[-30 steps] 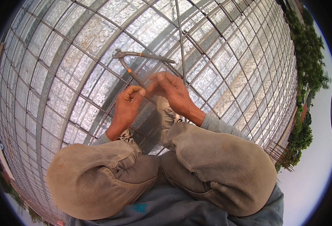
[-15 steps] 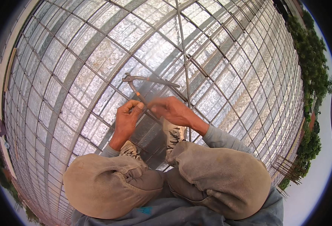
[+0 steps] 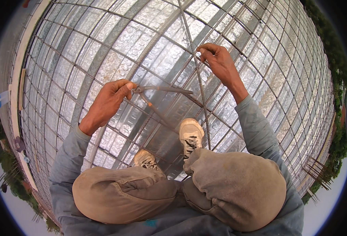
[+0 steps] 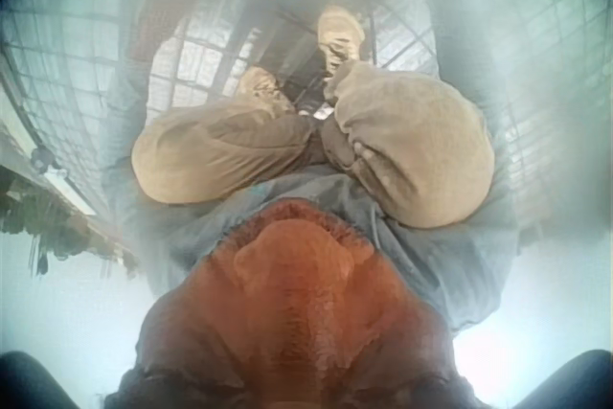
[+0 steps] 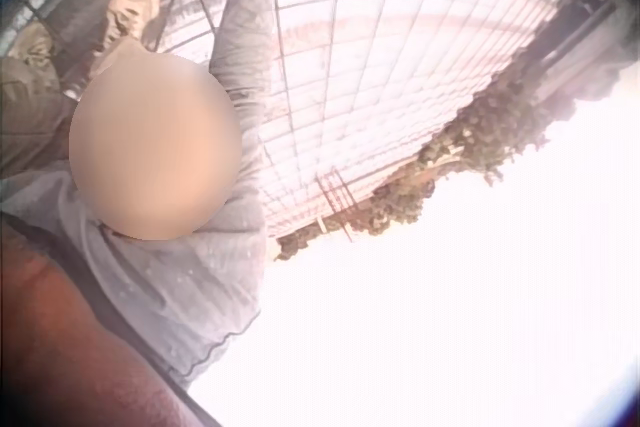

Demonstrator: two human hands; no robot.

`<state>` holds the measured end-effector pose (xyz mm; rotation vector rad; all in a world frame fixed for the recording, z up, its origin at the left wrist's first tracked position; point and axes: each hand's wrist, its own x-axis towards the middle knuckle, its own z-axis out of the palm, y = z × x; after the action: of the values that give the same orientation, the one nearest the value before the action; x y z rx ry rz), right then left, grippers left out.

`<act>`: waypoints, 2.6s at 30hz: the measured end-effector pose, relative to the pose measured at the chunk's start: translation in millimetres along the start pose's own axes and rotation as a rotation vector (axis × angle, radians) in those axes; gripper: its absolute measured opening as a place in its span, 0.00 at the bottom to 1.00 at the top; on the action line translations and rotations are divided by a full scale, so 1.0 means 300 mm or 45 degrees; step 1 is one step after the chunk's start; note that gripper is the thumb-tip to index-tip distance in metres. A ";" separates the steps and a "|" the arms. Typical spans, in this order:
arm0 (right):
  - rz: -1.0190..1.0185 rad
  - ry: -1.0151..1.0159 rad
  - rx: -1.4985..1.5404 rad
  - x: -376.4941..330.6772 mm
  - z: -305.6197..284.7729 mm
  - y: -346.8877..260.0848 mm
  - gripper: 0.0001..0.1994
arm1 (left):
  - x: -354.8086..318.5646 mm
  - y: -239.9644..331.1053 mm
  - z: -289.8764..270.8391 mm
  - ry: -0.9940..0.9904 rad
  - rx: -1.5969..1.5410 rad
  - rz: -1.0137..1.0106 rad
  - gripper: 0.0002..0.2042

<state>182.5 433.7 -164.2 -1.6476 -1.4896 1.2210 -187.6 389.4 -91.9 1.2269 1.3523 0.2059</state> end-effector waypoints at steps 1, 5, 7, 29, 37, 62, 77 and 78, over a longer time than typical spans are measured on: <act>-0.083 0.095 -0.131 0.063 -0.049 0.039 0.16 | 0.044 0.046 -0.033 0.011 0.105 0.033 0.20; -0.021 0.176 -0.345 0.312 -0.138 0.126 0.16 | 0.310 0.148 -0.129 0.112 0.418 0.234 0.22; -0.062 0.164 -0.419 0.422 -0.121 0.171 0.15 | 0.490 0.190 -0.150 0.081 0.526 0.279 0.21; -0.461 0.355 -0.959 0.760 0.032 0.183 0.11 | 1.362 0.128 0.160 0.587 0.073 0.389 0.16; 0.152 0.069 0.046 0.742 -0.016 0.219 0.11 | 1.283 0.190 0.231 0.717 0.022 0.290 0.17; 0.244 -0.011 0.049 0.778 -0.039 0.185 0.10 | 1.157 0.240 0.270 0.860 -0.208 0.730 0.15; -1.026 -0.171 -1.411 0.764 -0.006 -0.107 0.08 | 1.155 0.201 0.248 0.852 -0.159 0.815 0.19; -1.002 -0.258 -1.606 0.789 -0.025 -0.122 0.06 | 1.141 0.222 0.250 0.798 -0.225 0.770 0.21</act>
<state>161.4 671.7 -184.4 -1.2193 -2.9459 -0.1119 9.5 626.6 -271.3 1.4525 1.3959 1.1915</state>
